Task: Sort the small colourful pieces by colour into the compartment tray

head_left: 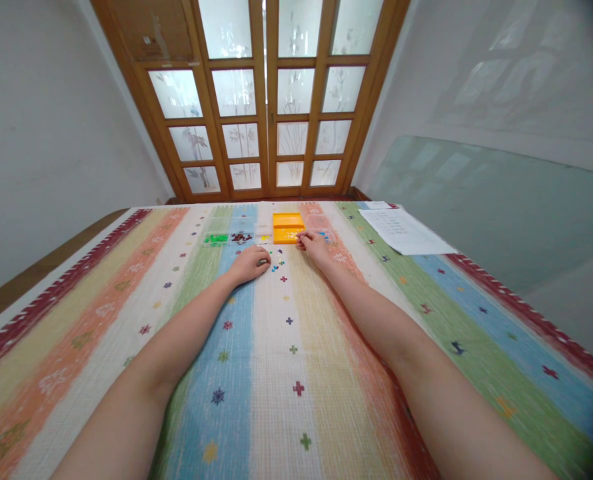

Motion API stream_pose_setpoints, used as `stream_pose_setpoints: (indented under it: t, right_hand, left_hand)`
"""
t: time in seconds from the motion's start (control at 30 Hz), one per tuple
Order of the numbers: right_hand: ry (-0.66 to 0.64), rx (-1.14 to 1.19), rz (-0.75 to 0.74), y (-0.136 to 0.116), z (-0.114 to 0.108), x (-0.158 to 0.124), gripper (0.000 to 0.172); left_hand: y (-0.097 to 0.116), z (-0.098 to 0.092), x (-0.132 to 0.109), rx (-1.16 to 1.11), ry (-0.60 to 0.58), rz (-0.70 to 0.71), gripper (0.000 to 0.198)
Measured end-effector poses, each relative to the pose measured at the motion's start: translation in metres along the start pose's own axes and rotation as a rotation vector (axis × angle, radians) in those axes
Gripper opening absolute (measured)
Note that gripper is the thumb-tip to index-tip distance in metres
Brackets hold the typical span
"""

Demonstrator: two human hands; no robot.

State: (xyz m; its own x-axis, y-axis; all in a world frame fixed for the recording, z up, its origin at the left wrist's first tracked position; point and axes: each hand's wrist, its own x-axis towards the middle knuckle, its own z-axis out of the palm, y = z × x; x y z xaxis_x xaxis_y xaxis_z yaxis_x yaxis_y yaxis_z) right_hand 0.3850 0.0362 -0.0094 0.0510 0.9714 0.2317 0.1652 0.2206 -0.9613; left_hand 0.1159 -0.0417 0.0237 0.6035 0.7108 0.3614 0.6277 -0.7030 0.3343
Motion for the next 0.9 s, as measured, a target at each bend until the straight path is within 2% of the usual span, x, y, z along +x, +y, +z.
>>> stream_pose_setpoints:
  t: [0.13, 0.2, 0.3, 0.47, 0.63, 0.77, 0.9]
  right_hand:
    - [-0.013, -0.074, -0.012, -0.001, 0.003, -0.003, 0.019]
    - [-0.024, -0.097, -0.028, -0.004, 0.004, -0.006, 0.018]
    - [-0.032, -0.132, -0.055, -0.01, 0.003, -0.011, 0.016]
    - [-0.041, -0.156, -0.086, -0.017, 0.002, -0.015, 0.015]
    - [-0.044, -0.181, -0.107, -0.007, 0.003, -0.009, 0.015]
    - [-0.054, -0.219, -0.124, 0.009, 0.004, -0.001, 0.02]
    - [-0.055, -0.235, -0.143, 0.019, 0.004, 0.003, 0.022]
  left_hand:
    - [0.0, 0.001, 0.0, -0.034, 0.005, -0.049, 0.015]
    - [-0.001, 0.002, 0.0, -0.073, 0.052, -0.121, 0.013]
    - [-0.009, 0.003, 0.001, -0.179, 0.177, -0.264, 0.015]
    - [-0.036, 0.004, 0.002, -0.445, 0.423, -0.465, 0.01]
    - [-0.057, 0.0, 0.001, -0.797, 0.718, -0.66, 0.024]
    - [-0.069, -0.006, -0.002, -0.896, 0.827, -0.768, 0.033]
    - [-0.078, -0.008, -0.005, -0.925, 0.884, -0.794, 0.027]
